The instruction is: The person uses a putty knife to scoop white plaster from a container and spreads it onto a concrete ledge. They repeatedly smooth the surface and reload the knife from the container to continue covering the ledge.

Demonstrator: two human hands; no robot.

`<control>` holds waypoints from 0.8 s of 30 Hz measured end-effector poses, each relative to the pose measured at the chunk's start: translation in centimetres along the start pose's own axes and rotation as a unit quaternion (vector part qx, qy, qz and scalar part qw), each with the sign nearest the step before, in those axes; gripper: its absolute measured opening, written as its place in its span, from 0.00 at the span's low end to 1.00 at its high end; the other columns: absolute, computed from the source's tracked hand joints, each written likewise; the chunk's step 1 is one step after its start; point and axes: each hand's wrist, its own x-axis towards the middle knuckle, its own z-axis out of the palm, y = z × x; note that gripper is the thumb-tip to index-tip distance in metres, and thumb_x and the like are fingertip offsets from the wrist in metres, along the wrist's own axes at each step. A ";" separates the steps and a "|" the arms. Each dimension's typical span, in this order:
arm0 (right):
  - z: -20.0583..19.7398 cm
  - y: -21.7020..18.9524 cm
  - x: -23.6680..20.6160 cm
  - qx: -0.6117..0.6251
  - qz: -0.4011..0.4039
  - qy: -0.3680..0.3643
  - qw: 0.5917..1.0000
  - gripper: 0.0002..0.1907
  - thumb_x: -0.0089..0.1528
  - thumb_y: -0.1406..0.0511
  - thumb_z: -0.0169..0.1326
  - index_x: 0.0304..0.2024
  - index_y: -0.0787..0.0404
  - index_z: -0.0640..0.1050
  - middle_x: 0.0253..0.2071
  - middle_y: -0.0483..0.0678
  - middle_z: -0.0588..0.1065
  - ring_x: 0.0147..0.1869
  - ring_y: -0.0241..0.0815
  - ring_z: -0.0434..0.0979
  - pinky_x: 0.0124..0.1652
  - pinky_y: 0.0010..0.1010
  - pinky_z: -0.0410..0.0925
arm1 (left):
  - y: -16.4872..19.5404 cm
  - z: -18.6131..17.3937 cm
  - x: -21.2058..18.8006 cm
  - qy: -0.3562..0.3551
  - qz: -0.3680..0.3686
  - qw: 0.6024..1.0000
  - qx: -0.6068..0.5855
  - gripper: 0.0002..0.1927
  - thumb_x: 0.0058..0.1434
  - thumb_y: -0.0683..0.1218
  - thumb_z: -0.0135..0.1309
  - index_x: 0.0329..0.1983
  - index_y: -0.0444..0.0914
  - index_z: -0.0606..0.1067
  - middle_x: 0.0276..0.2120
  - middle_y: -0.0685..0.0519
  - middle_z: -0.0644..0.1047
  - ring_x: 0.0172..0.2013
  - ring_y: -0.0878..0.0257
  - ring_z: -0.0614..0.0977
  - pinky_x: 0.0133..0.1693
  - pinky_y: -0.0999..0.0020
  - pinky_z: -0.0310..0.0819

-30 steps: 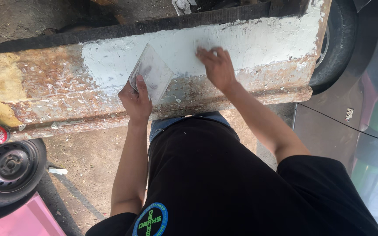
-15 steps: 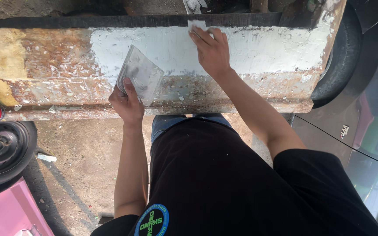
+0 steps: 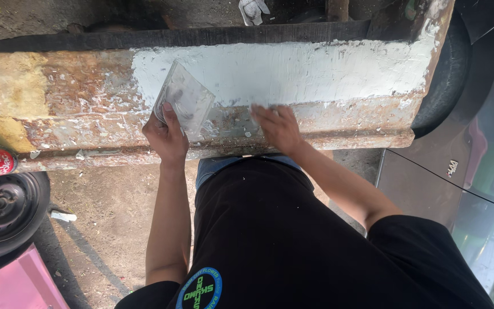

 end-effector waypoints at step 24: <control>2.6 1.4 8.9 -0.052 0.051 0.064 0.995 0.20 0.62 0.74 0.59 0.56 0.52 0.84 0.62 0.38 0.77 0.52 0.42 0.71 0.50 0.32 0.66 | -0.9 -3.6 1.9 -0.030 -0.005 0.999 -0.027 0.20 0.78 0.47 0.44 0.55 0.26 0.78 0.23 0.58 0.69 0.25 0.73 0.63 0.27 0.71 0.54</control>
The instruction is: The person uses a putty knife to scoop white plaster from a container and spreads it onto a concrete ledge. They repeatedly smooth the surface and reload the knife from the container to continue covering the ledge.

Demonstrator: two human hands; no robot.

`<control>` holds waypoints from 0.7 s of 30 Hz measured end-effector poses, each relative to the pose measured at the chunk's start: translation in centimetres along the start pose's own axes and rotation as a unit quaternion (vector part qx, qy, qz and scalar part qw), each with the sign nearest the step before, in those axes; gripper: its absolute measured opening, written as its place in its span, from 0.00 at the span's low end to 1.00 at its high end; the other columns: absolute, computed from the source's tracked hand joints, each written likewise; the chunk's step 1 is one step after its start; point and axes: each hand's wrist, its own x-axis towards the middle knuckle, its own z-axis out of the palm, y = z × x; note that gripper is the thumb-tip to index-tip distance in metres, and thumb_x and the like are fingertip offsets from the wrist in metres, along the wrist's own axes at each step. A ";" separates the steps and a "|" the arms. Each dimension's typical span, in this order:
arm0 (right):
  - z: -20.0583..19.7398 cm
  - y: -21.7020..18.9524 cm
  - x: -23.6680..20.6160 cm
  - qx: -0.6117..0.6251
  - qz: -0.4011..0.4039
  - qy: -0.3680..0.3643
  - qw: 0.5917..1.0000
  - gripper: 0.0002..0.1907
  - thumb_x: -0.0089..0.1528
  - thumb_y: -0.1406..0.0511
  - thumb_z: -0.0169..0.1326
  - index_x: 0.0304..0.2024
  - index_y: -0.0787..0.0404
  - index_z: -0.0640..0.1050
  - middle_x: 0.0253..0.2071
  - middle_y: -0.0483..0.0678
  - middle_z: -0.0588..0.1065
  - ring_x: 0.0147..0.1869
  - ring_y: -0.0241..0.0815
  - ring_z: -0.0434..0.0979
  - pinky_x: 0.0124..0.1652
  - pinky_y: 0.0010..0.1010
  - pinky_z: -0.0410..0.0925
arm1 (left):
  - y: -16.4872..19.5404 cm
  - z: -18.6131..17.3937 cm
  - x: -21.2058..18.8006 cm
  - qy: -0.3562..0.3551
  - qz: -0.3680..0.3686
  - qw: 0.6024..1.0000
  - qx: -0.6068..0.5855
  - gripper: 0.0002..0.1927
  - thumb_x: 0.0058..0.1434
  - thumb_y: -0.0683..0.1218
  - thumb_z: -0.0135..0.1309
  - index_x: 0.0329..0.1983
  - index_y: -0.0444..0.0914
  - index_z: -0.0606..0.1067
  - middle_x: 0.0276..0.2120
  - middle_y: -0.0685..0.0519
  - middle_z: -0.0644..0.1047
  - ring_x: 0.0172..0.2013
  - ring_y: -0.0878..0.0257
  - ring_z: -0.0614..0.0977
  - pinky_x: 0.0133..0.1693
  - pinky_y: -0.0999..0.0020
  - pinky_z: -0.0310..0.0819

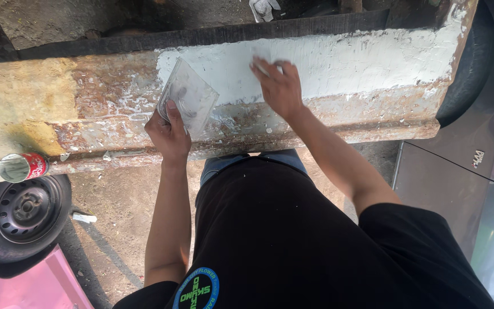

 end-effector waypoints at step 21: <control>-3.8 8.4 -2.9 -0.069 0.085 0.010 0.994 0.21 0.62 0.78 0.58 0.53 0.54 0.84 0.57 0.42 0.81 0.49 0.42 0.74 0.46 0.31 0.68 | 0.1 2.8 0.5 -0.049 -0.003 0.999 -0.002 0.18 0.79 0.46 0.45 0.48 0.24 0.78 0.25 0.56 0.73 0.27 0.73 0.66 0.29 0.73 0.57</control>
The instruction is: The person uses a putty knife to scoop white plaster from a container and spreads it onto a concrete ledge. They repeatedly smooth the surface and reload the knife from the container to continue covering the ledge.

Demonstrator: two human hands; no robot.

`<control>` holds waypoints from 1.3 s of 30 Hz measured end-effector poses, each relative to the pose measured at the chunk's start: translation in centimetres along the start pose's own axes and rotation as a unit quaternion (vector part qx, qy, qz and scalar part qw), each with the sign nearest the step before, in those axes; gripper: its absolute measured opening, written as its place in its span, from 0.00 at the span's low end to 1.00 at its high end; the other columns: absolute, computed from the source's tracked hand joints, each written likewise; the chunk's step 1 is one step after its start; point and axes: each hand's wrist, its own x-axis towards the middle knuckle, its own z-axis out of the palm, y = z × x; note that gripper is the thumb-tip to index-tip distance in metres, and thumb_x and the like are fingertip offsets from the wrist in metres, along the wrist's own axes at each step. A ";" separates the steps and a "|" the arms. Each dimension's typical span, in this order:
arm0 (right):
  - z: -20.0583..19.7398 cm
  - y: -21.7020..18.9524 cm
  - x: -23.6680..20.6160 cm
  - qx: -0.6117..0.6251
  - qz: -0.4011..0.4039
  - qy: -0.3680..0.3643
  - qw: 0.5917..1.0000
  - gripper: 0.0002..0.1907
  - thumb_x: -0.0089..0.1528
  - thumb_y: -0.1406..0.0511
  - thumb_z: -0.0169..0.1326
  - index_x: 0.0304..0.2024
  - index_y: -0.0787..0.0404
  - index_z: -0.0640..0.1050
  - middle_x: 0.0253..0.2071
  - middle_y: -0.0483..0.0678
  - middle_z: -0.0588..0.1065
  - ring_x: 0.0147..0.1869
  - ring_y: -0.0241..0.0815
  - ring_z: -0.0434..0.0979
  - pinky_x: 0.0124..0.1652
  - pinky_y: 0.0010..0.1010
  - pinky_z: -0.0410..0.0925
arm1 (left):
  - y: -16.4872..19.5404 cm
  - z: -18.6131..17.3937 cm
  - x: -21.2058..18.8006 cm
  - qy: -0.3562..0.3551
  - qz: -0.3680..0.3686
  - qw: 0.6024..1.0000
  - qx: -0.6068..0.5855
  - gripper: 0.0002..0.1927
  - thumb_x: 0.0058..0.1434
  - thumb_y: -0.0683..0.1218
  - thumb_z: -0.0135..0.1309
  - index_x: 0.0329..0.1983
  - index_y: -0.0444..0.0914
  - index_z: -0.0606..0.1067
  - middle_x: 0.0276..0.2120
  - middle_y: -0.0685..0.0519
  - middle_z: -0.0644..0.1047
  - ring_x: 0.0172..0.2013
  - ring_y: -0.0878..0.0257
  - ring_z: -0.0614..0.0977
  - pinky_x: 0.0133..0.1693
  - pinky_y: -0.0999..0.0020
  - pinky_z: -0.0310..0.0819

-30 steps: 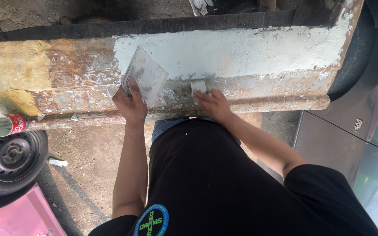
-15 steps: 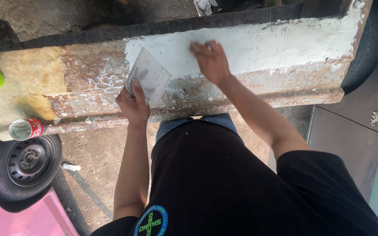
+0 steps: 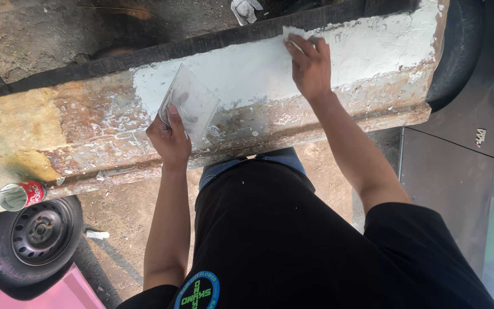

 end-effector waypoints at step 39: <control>-8.6 1.1 -4.9 0.616 0.375 0.013 0.693 0.13 0.69 0.70 0.59 0.54 0.73 0.81 0.43 0.52 0.81 0.44 0.36 0.75 0.45 0.29 0.70 | 1.9 14.3 -5.0 -0.009 -0.109 0.992 -0.065 0.20 0.78 0.50 0.46 0.49 0.27 0.79 0.35 0.48 0.81 0.37 0.70 0.76 0.41 0.72 0.72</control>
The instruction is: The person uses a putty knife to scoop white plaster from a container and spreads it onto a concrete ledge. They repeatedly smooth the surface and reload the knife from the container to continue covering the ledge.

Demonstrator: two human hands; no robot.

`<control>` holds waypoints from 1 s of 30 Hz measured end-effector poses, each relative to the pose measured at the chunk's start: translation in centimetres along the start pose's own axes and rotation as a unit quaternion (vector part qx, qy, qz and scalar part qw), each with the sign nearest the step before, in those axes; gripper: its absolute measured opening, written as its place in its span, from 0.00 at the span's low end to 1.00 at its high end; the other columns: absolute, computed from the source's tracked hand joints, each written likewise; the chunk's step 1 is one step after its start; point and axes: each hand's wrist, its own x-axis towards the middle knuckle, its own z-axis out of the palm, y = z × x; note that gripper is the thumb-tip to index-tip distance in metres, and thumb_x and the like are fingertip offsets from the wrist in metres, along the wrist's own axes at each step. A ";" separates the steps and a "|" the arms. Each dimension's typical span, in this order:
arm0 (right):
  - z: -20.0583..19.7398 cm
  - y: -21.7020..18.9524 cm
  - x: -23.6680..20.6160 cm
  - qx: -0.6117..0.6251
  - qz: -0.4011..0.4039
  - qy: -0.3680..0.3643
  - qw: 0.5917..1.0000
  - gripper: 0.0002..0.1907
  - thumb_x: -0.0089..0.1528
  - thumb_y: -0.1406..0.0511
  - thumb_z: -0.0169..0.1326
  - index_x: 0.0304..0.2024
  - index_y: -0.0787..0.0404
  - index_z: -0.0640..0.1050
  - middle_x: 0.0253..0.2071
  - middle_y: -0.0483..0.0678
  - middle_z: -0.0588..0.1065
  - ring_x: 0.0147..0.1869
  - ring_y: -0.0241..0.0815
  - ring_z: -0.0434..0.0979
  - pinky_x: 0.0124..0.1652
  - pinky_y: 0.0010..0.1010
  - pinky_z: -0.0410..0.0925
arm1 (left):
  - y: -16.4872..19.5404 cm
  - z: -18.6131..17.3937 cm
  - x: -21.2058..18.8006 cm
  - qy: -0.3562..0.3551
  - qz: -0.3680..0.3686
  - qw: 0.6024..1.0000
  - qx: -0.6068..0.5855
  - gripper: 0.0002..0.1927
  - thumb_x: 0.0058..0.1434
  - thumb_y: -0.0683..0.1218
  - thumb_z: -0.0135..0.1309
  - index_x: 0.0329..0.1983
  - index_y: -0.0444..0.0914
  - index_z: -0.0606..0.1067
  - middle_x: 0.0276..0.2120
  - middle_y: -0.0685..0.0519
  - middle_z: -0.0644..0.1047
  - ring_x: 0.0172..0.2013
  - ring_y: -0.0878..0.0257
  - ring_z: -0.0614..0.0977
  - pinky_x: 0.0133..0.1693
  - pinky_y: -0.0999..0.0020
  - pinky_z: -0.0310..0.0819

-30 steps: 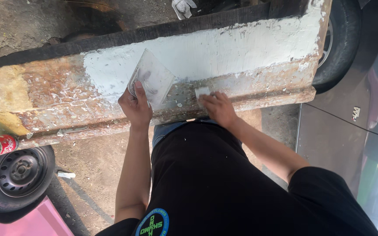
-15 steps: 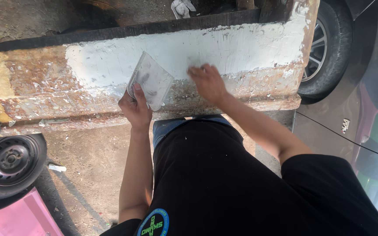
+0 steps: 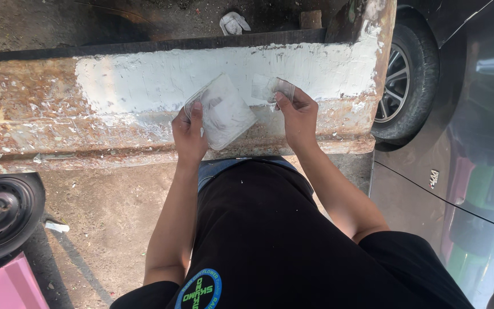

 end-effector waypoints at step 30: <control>-2.7 0.5 0.6 0.111 0.161 -0.001 0.981 0.15 0.64 0.76 0.51 0.54 0.75 0.77 0.36 0.55 0.78 0.35 0.42 0.80 0.34 0.29 0.70 | 1.4 0.6 -1.4 0.021 0.078 0.997 0.015 0.19 0.78 0.51 0.45 0.53 0.30 0.78 0.33 0.52 0.81 0.35 0.71 0.76 0.37 0.71 0.71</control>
